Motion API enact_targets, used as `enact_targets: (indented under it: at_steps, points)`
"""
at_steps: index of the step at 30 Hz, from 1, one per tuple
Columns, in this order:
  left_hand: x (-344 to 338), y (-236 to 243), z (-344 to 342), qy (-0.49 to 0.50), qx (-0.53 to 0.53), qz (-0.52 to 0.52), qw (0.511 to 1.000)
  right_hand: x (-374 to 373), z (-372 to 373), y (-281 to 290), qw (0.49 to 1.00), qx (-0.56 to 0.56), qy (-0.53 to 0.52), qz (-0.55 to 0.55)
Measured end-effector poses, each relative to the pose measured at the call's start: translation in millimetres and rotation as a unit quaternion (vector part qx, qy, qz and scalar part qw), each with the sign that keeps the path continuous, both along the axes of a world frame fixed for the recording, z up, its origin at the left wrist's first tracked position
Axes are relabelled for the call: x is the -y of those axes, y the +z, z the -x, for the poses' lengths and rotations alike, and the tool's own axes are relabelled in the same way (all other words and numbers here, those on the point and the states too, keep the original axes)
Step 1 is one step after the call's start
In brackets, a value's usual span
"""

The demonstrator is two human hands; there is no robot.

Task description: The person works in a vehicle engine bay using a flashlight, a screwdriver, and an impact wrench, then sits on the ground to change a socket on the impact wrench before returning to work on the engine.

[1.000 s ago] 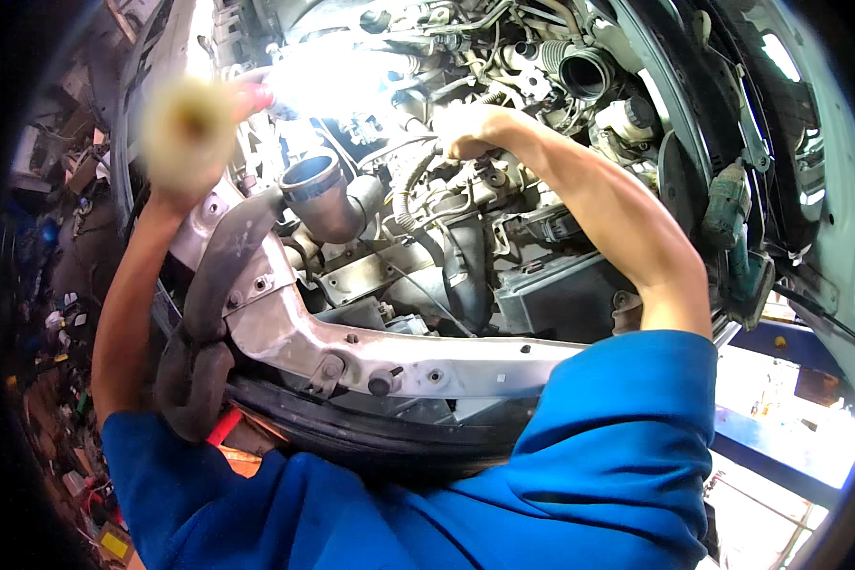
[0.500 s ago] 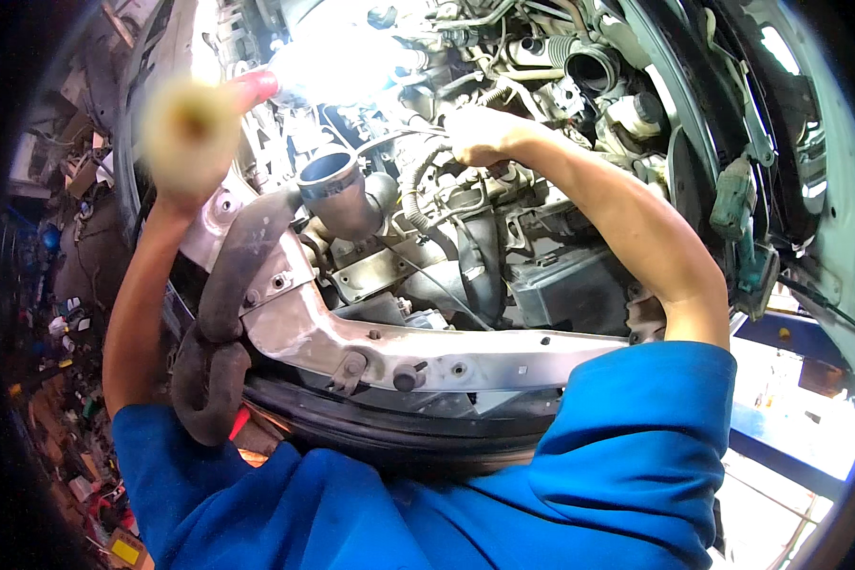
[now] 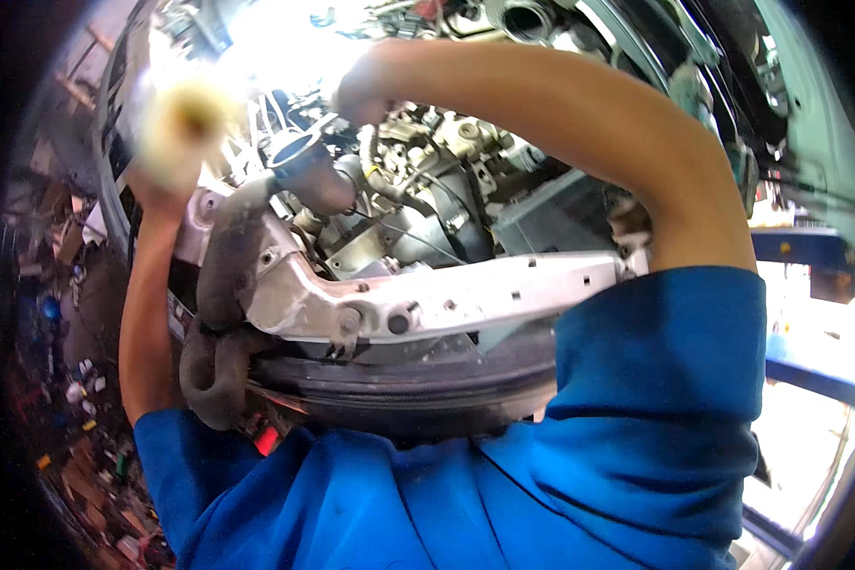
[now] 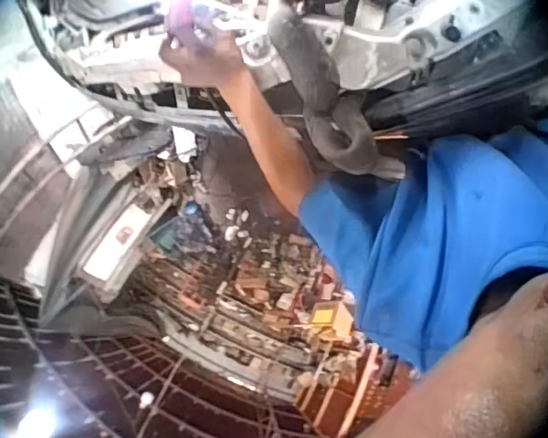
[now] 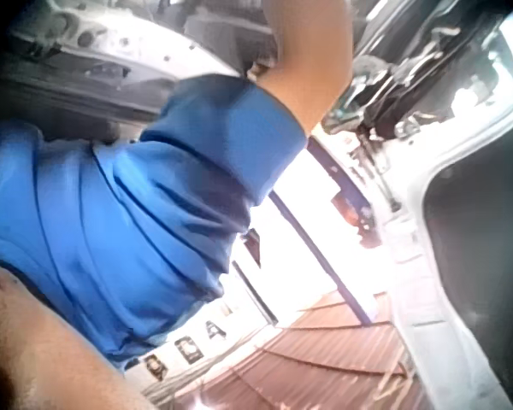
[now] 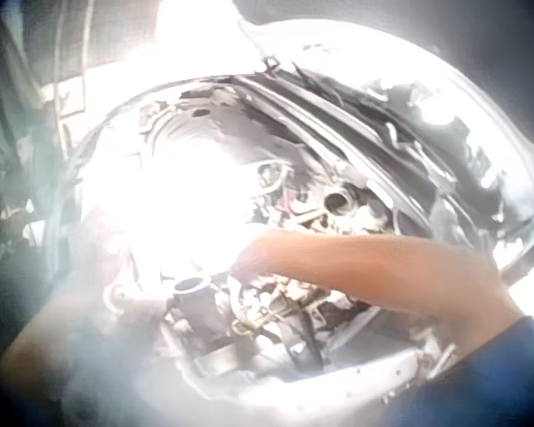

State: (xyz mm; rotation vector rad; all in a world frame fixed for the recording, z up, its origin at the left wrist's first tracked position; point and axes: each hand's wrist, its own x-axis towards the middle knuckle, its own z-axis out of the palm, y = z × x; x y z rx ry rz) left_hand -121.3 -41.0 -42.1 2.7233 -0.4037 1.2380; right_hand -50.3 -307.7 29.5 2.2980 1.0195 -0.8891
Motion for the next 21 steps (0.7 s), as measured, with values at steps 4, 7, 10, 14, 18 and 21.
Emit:
enact_targets:
  at_steps: [4,7,10,14,18,21]
  points:
    - [5,7,2,-0.026,0.106,-0.029,0.994,6,19,0,0.986,0.079,0.125,-0.071]
    - [-4,16,-1,0.034,0.074,-0.065,0.995,22,26,5,0.974,0.108,0.133,-0.148]
    - [-16,21,-10,0.081,0.062,-0.104,0.989,21,13,-16,0.965,0.131,0.145,-0.172]
    - [-39,25,-14,0.078,0.072,-0.178,0.978,-12,15,-8,0.976,0.145,0.107,-0.121]
    - [-43,-1,-15,0.173,-0.119,-0.121,0.970,-1,18,-21,0.970,0.144,0.108,-0.162]
    - [-55,-6,-17,0.123,-0.150,-0.071,0.978,8,16,-21,0.973,0.095,0.054,-0.205]
